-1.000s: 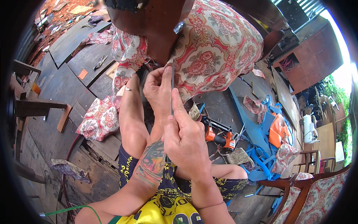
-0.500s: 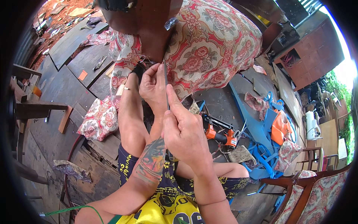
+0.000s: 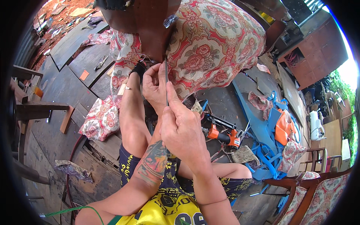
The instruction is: Reupholstering a wooden chair with floral fabric using staples and scissors.
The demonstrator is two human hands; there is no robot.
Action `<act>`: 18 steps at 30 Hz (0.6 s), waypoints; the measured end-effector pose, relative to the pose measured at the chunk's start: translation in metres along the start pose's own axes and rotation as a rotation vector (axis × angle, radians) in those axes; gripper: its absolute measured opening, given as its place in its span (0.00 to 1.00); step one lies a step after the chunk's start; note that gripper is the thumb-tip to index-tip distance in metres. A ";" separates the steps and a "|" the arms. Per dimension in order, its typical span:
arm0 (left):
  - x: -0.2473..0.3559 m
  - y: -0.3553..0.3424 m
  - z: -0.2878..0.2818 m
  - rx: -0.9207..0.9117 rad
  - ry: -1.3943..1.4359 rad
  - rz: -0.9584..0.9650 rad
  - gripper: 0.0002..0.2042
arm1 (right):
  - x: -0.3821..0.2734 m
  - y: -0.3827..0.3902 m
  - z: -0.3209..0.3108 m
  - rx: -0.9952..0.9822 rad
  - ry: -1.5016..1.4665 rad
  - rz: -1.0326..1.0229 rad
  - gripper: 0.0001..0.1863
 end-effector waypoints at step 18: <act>-0.003 0.001 0.004 -0.022 0.033 -0.077 0.12 | -0.011 -0.009 0.006 0.037 -0.014 -0.097 0.28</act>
Point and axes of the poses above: each hand's wrist, its own y-axis away from the middle knuckle, its own z-axis out of the palm, x = y × z, the point moved 3 cm from there along -y, towards the middle knuckle, and after that the axes turned 10 degrees about -x, right-handed, at the moved point
